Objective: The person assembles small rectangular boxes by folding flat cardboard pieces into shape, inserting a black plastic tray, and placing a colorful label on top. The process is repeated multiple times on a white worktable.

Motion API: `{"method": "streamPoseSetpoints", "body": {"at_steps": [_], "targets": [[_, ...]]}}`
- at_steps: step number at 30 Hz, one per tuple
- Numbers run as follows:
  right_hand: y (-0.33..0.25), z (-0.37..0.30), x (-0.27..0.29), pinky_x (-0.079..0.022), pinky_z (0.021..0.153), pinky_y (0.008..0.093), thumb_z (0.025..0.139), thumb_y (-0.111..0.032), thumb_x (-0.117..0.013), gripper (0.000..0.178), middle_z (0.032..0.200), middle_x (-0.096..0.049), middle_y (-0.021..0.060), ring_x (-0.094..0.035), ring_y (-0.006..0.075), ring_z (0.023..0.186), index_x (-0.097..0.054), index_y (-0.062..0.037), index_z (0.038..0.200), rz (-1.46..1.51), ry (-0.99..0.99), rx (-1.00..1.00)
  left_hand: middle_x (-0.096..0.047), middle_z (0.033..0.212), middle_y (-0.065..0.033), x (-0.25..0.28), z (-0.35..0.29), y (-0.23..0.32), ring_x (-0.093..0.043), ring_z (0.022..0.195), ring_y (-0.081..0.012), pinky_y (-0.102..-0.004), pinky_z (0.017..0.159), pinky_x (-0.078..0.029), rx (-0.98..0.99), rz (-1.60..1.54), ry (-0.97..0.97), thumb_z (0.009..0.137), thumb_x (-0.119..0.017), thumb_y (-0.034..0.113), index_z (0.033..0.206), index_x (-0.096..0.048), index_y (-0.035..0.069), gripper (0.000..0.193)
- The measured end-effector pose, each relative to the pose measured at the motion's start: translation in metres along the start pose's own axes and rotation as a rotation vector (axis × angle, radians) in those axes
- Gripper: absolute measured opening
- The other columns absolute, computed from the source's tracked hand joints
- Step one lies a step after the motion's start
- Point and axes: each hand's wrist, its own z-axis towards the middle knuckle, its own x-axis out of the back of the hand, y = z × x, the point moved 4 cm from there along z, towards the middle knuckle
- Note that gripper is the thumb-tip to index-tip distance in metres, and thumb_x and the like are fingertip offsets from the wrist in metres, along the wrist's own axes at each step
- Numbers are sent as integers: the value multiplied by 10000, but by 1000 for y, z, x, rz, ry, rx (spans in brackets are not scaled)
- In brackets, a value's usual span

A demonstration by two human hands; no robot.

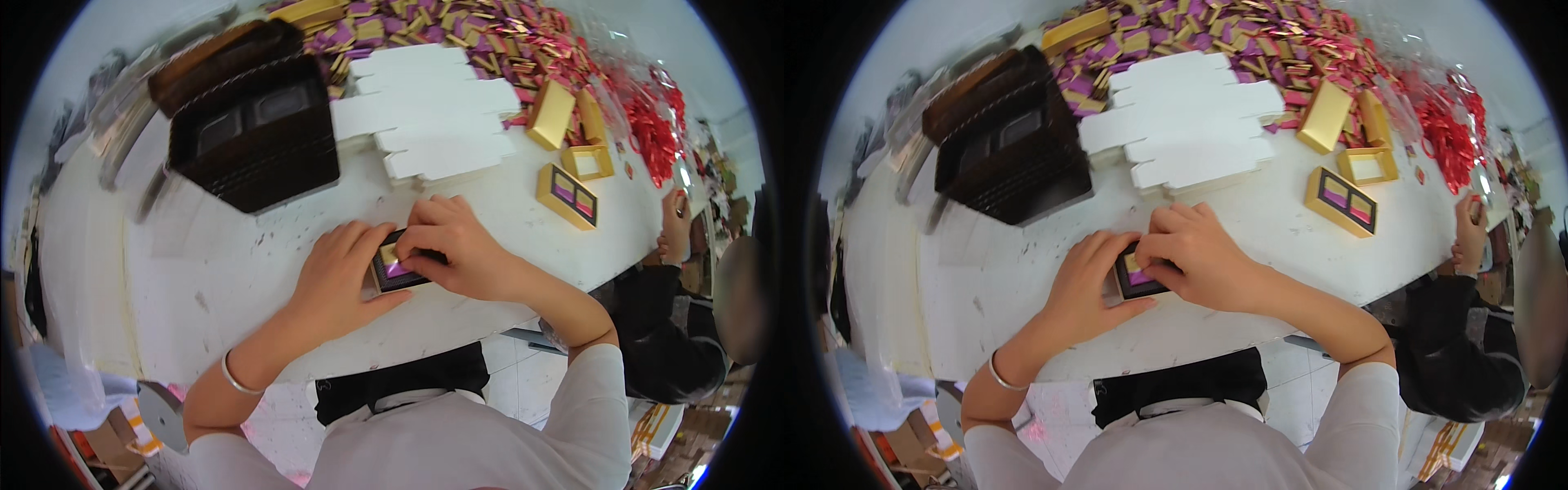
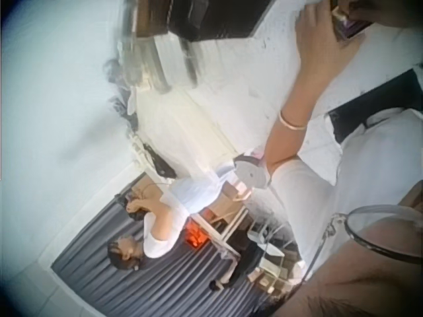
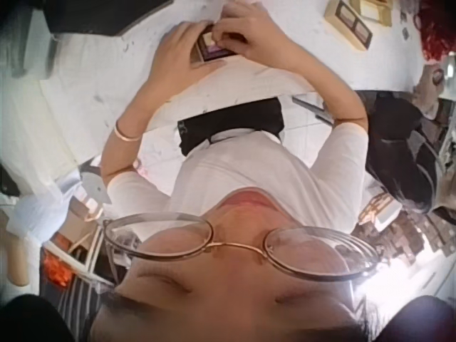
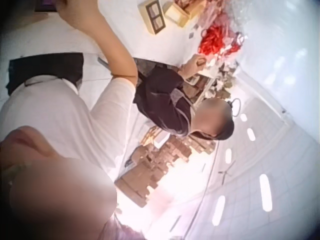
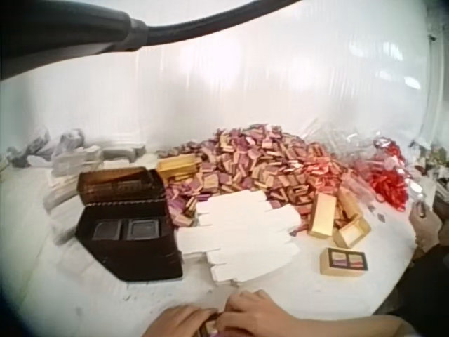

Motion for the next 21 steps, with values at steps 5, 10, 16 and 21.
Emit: {"method": "streamPoseSetpoints", "body": {"at_steps": [5,10,16,21], "targets": [[53,2,82,-480,710,287,811,4,-660,72,856,-617,76,-597,175,761,-635,4,879,-128,540,23,-533,1078,-122,3,0,0,-511,1008,-314,-402,890,-404,0,1,-3,697,-795,331,1249,-489,41,695],[179,15,168,-463,847,382,803,-97,-631,172,985,-657,106,-624,244,908,-684,-50,961,-674,407,-335,-539,1087,-121,1,1,1,-514,1014,-312,-401,891,-410,-17,22,-16,701,-798,342,1260,-484,46,707],[218,45,159,-405,889,412,752,-77,-600,192,993,-650,66,-604,234,981,-679,-97,925,-1269,33,-401,-543,1094,-119,3,0,0,-517,1016,-310,-403,890,-422,-42,30,-10,699,-802,346,1261,-488,44,711],[225,37,161,-398,897,426,778,-64,-562,115,904,-668,81,-634,251,912,-673,-86,801,-1084,121,-284,-547,1099,-118,4,0,0,-520,1016,-304,-399,892,-430,-55,38,3,700,-802,349,1255,-494,36,708]]}}
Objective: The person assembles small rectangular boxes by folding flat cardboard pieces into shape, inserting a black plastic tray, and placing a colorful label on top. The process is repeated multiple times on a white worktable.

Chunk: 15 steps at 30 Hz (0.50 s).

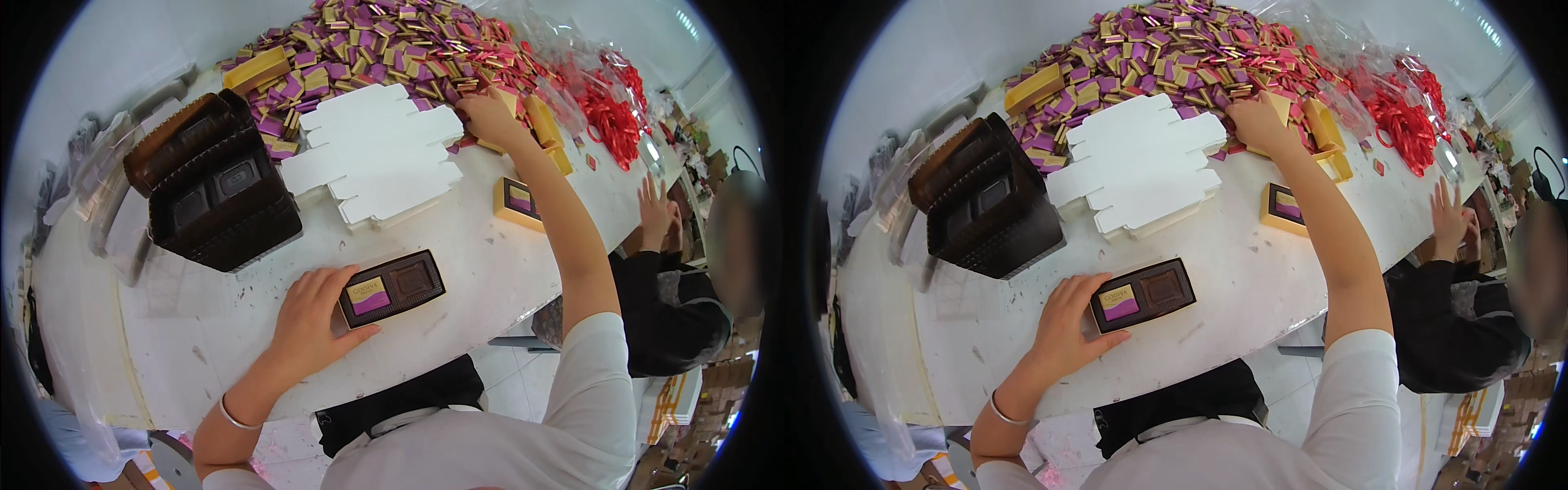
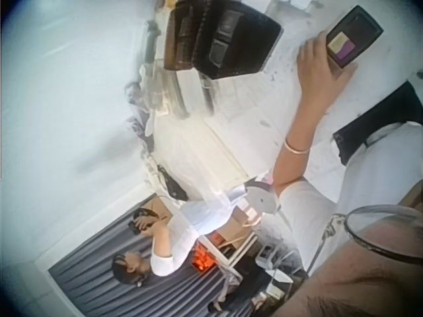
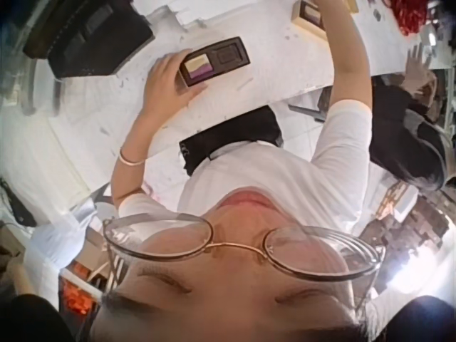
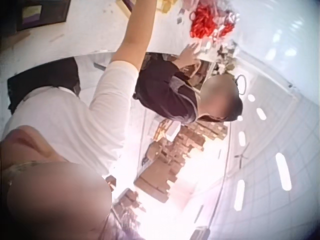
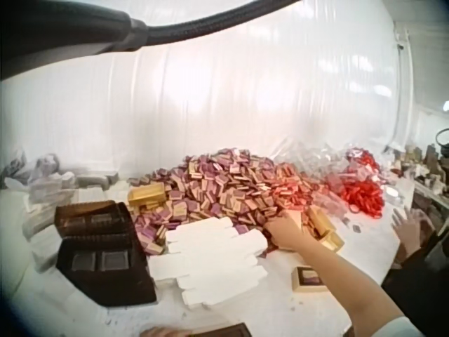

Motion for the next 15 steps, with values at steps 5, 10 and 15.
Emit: {"method": "streamPoseSetpoints", "body": {"at_steps": [5,10,15], "targets": [[9,-15,36,-478,791,381,848,-105,-576,151,864,-680,121,-643,237,812,-703,-107,928,487,239,-260,-548,1103,-118,-1,0,0,-521,1019,-301,-396,895,-431,6,2,3,699,-803,350,1256,-493,36,711],[-5,-70,67,-498,726,261,895,-111,-592,218,887,-642,44,-609,115,803,-607,-37,1100,1655,263,-559,-547,1105,-125,-2,1,0,-522,1023,-307,-405,894,-428,14,-21,3,703,-796,342,1252,-497,37,695],[-97,-122,119,-490,690,258,893,-50,-577,393,838,-575,24,-570,100,771,-442,-46,1262,1822,10,-399,-551,1114,-129,-2,-1,-2,-523,1033,-314,-409,895,-421,-4,-5,17,703,-793,336,1249,-502,35,688]]}}
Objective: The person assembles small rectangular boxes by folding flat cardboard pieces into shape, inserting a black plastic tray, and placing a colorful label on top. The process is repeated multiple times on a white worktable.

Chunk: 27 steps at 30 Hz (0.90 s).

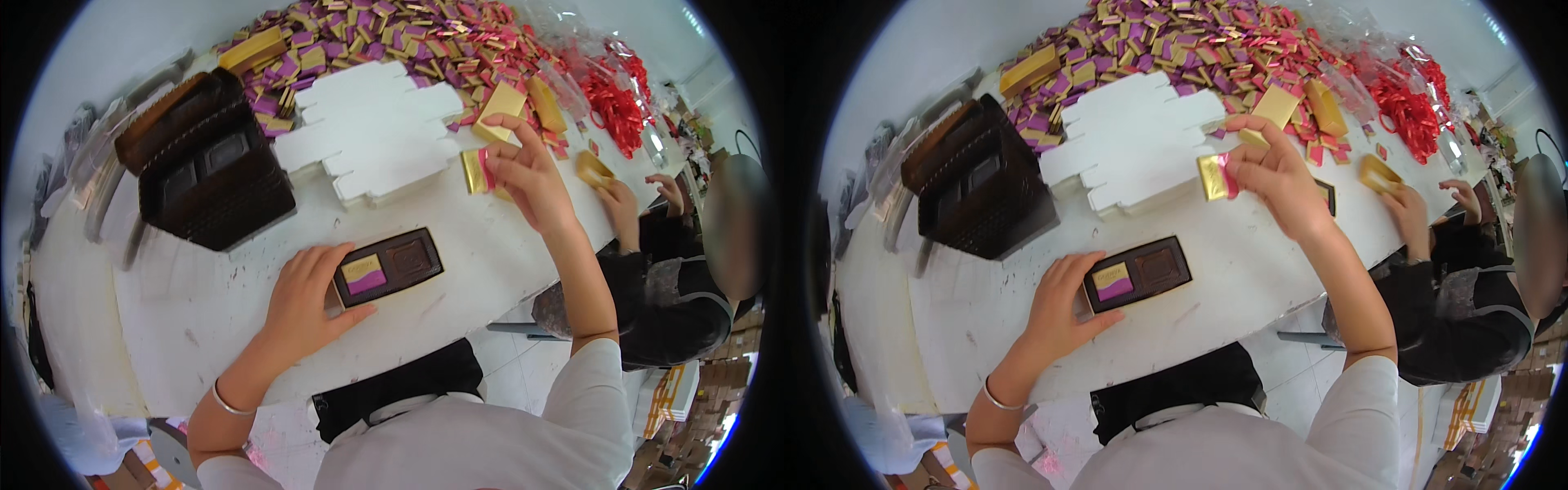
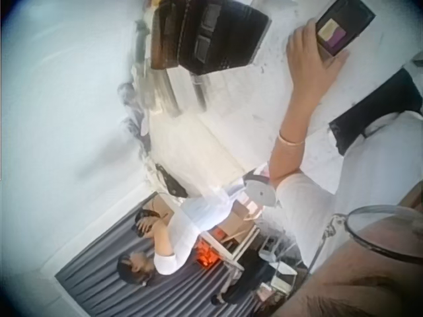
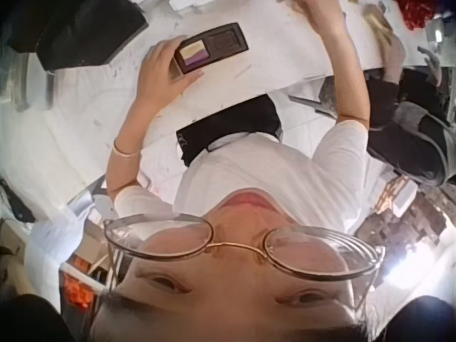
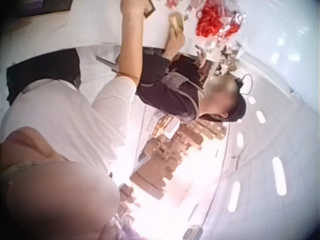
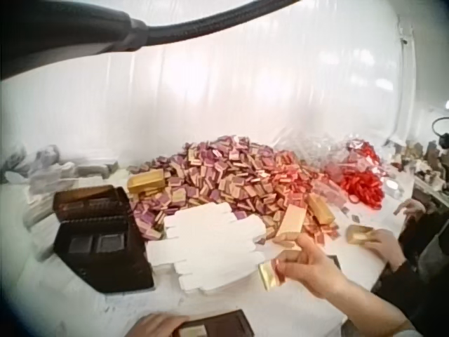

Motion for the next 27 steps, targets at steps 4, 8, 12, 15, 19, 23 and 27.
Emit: {"method": "streamPoseSetpoints", "body": {"at_steps": [4,8,12,15,19,23,27], "targets": [[23,-39,-46,-486,672,241,915,7,-534,284,867,-573,41,-577,104,721,-517,-9,1198,-15,-78,-46,-555,1121,-126,0,1,4,-523,1043,-306,-398,904,-411,0,9,-1,705,-788,347,1249,-502,37,689],[35,-57,-65,-491,671,272,884,43,-572,227,890,-591,72,-589,145,751,-595,12,1107,-387,-124,145,-554,1095,-117,-3,0,9,-524,1021,-294,-396,889,-412,-7,45,23,703,-788,358,1239,-503,43,684],[21,-67,-80,-468,671,333,789,-3,-690,253,842,-564,97,-557,226,754,-644,-14,1037,-793,-193,361,-558,1065,-120,-5,-3,11,-533,985,-314,-399,861,-424,-19,80,68,646,-821,332,1213,-505,52,706],[26,-71,-75,-448,675,352,739,-51,-739,261,811,-540,92,-532,258,751,-668,-36,990,-985,-255,513,-557,1059,-122,-6,-4,10,-534,969,-313,-397,851,-428,-27,82,66,646,-822,337,1211,-504,51,709],[32,-68,-72,-437,689,347,720,-73,-760,239,854,-532,91,-528,268,791,-669,-51,940,-977,-222,506,-555,1053,-120,-6,-3,12,-533,959,-305,-389,840,-433,-58,72,70,659,-814,334,1208,-504,42,695],[42,-52,-78,-445,724,356,723,-65,-758,211,987,-510,118,-525,275,865,-649,-60,903,-906,-97,435,-557,1053,-111,-5,-2,10,-532,958,-295,-382,839,-436,-40,37,21,680,-801,332,1210,-502,32,678],[52,-42,-74,-460,800,363,743,-60,-742,209,1144,-485,157,-532,293,961,-634,-63,922,-639,-188,249,-564,1048,-104,-5,2,9,-539,955,-298,-381,827,-445,-34,16,17,667,-807,317,1200,-515,45,666]]}}
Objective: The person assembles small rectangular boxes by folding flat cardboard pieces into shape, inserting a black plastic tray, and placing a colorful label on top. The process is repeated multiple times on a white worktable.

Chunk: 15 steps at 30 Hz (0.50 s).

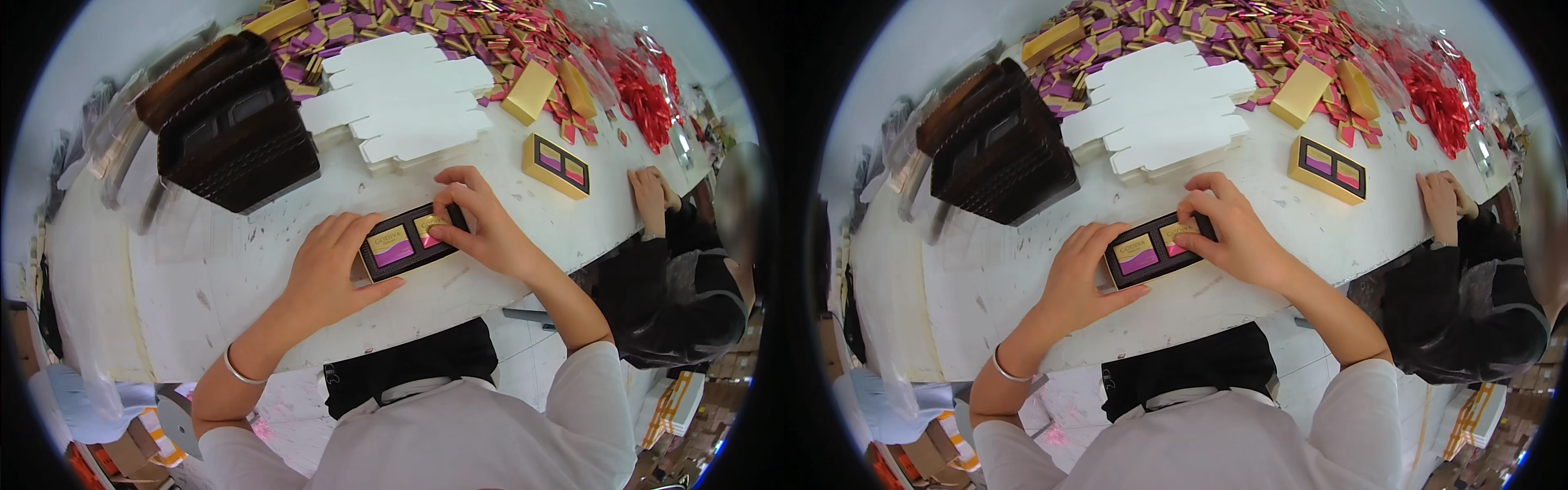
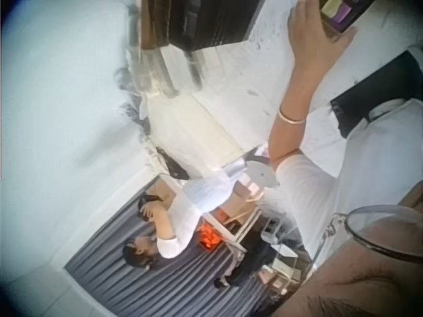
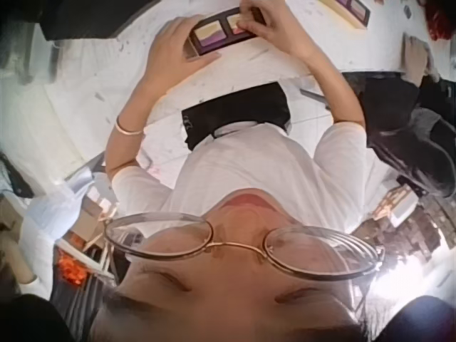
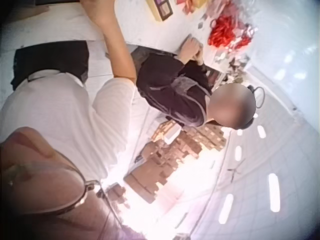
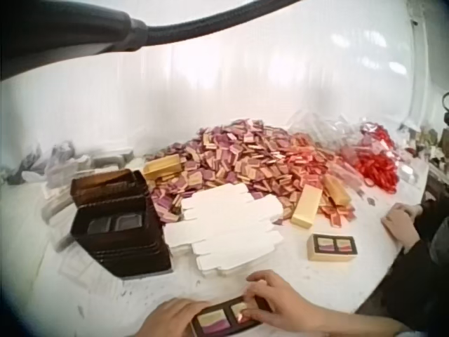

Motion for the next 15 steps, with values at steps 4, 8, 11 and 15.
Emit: {"method": "streamPoseSetpoints", "body": {"at_steps": [4,8,11,15], "targets": [[-9,-12,2,-416,937,441,765,-153,-740,369,1289,-463,172,-517,332,1091,-611,-100,1107,-89,-106,247,-576,1081,-116,0,1,1,-543,980,-317,-394,848,-433,8,7,-45,635,-824,326,1224,-520,54,716],[-6,-42,23,-364,982,493,742,-227,-754,428,1272,-492,185,-495,367,1121,-630,-78,1124,-317,-117,333,-577,1186,-113,-3,2,6,-542,1032,-317,-413,901,-412,-62,-28,-19,657,-812,393,1253,-525,51,744],[19,-57,62,-389,956,460,687,-173,-758,469,1209,-529,190,-500,374,1104,-624,-58,1121,-318,17,216,-612,1122,-101,7,-7,1,-564,942,-293,-381,834,-438,-66,-135,125,678,-806,327,1165,-584,49,603],[58,-79,120,-374,1010,447,671,-68,-737,487,1230,-518,192,-470,387,1175,-606,-38,1139,-590,245,22,-648,1018,-76,41,-4,15,-568,838,-255,-344,733,-441,-313,63,337,695,-784,210,998,-651,58,364]]}}
